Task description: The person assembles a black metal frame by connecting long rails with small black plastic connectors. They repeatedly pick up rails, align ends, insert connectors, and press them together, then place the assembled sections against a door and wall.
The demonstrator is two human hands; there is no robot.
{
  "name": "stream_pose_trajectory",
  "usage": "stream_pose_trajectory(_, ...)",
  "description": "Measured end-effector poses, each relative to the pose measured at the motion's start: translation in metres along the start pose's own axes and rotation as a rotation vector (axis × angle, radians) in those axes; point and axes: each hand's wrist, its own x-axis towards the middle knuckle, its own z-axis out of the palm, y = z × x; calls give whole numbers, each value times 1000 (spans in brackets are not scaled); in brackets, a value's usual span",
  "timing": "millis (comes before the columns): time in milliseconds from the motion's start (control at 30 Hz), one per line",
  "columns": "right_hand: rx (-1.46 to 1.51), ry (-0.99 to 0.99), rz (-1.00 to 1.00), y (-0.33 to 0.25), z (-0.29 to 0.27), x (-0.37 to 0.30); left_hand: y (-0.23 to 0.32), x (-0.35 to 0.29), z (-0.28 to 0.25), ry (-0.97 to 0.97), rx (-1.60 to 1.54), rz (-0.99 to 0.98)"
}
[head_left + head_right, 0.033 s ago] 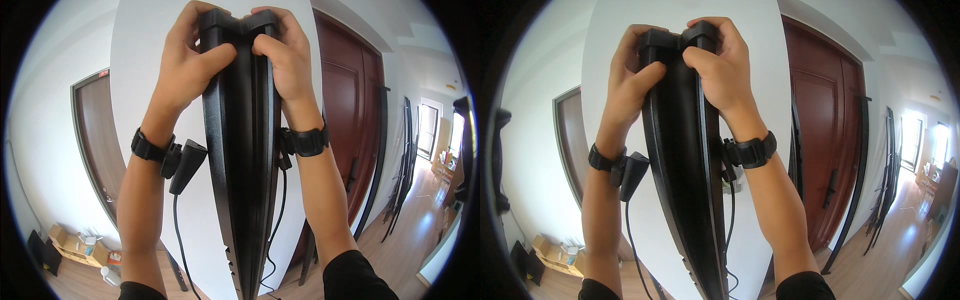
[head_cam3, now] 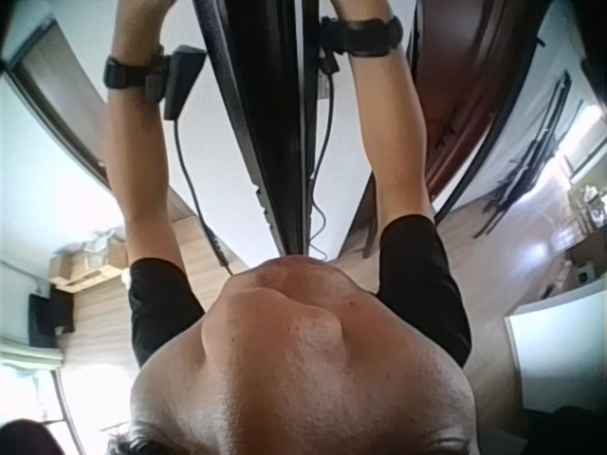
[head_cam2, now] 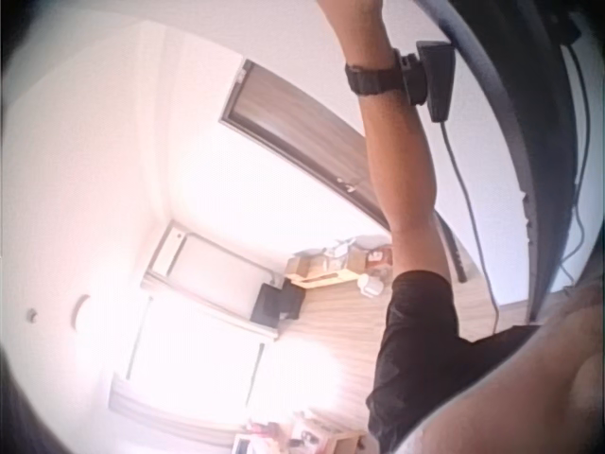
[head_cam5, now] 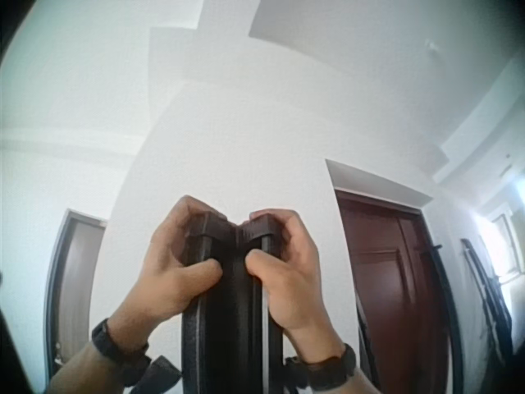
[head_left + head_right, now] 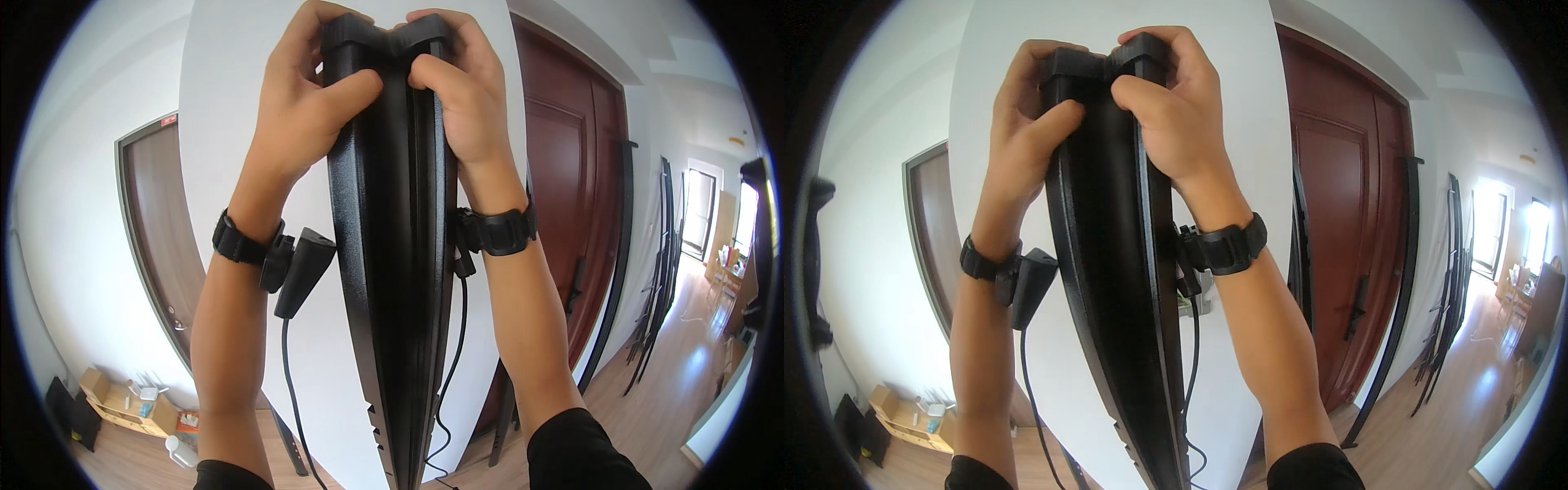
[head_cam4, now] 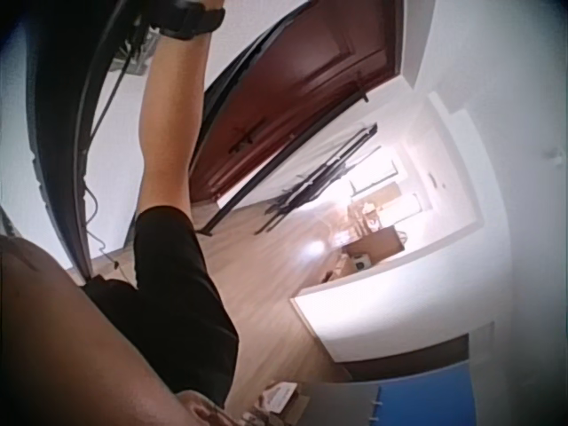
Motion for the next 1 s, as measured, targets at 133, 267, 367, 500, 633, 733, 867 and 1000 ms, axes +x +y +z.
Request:
stream_pose_trajectory(133, -48, 1, -37, 1, -2, -2, 2, 1, -6, -57, 68, 2)
stream_pose_trajectory(267, -38, 1, -71, 2, 0, 1, 5, 4, -8, -45, 84, -13)
stream_pose_trajectory(367, -93, -24, -28, 0, 2, 2, 9, 1, -4, -1, 46, -36)
stream_pose_trajectory(500, -29, -3, 19, -4, 1, 2, 13, 1, -3, -8, 114, -7)
stream_pose_trajectory(633, -15, -4, -3, -5, 2, 1, 14, 4, -9, -58, 339, 87)
stream_pose_trajectory(733, -111, 7, -5, -5, 3, 0, 12, 2, -10, 15, 279, 37)
stream_pose_trajectory(867, -239, 9, -30, 3, 5, -11, 5, -7, -11, 40, 273, -20)
stream_pose_trajectory(1000, -250, 1, 274, 14, 5, -59, 3, -44, -8, 10, 219, -348)
